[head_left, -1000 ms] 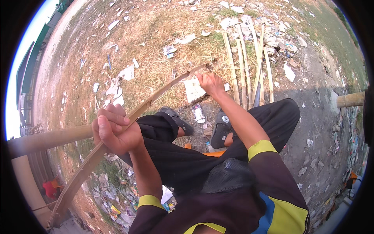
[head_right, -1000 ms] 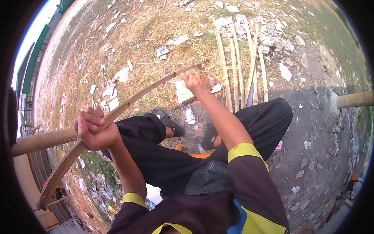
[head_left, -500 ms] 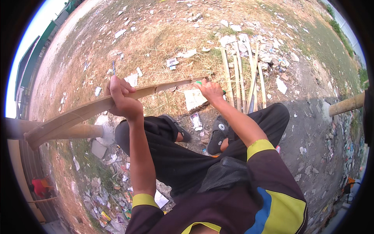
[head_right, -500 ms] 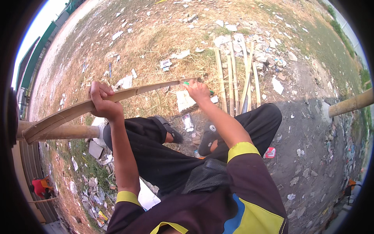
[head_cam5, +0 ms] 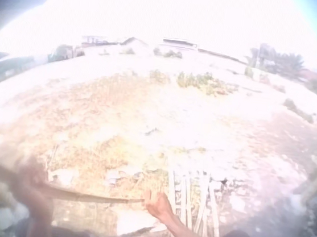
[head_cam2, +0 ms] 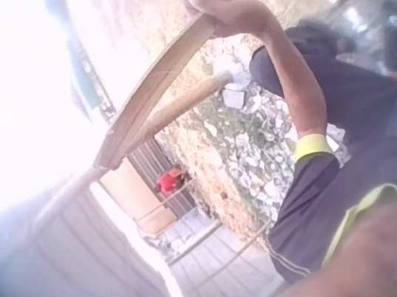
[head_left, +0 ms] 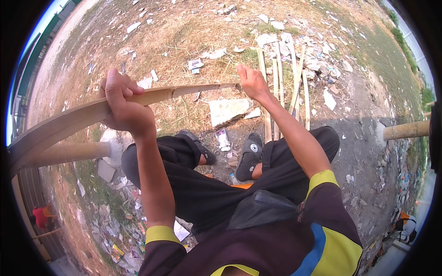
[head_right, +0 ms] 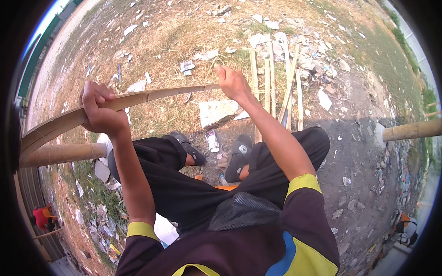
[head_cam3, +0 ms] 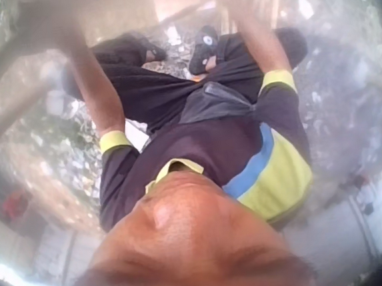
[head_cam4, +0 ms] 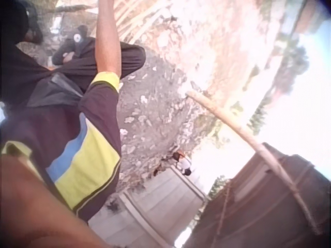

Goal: The person sits on a low stool outdoors and repeatedly sharpens thin bamboo sticks using a small green knife. They hold each stick with the left hand and scrape the blade along the surface with the right hand, rotating the stick to work different sides. Finished sticks are placed on the ground nearby.

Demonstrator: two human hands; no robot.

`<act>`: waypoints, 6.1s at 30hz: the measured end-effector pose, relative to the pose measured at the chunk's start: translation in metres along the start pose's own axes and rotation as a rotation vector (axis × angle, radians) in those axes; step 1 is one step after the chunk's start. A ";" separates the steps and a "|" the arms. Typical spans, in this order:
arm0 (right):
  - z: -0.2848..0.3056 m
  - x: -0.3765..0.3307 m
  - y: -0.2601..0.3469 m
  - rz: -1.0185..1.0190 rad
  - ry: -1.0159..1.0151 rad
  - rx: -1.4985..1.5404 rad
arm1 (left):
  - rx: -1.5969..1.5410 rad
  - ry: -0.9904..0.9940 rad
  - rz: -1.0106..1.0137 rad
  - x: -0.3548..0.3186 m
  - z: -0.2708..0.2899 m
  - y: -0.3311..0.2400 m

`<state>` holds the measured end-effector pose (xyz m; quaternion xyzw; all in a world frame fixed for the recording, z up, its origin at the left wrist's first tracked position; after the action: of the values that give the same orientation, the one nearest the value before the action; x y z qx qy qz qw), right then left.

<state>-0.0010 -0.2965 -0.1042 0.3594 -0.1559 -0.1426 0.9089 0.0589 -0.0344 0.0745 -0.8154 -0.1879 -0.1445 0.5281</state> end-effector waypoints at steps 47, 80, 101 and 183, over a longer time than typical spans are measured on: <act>-0.040 0.009 -0.073 0.078 0.170 -0.834 | -0.058 0.216 -0.006 -0.010 0.022 -0.001; -0.040 -0.245 -0.283 -1.307 0.011 -0.449 | -0.185 0.369 0.099 -0.002 0.024 0.003; -0.005 -0.208 -0.268 -1.365 -0.592 0.653 | -0.097 0.337 0.075 0.000 0.021 0.008; -0.085 -0.041 -0.211 -0.420 0.324 -0.506 | -0.243 0.560 0.222 0.025 0.030 0.018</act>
<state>-0.0368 -0.3775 -0.3178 0.1651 0.1074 -0.3014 0.9329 0.0906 -0.0092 0.0591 -0.8166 0.0736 -0.3262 0.4704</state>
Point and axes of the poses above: each hand's wrist, its own x-axis towards the middle knuckle, its own z-axis out of the back of the hand, y = z × x, the point moved 3 cm from there along x, towards the middle knuckle, and after that the axes turned 10 degrees about z, right-handed, at the moved point
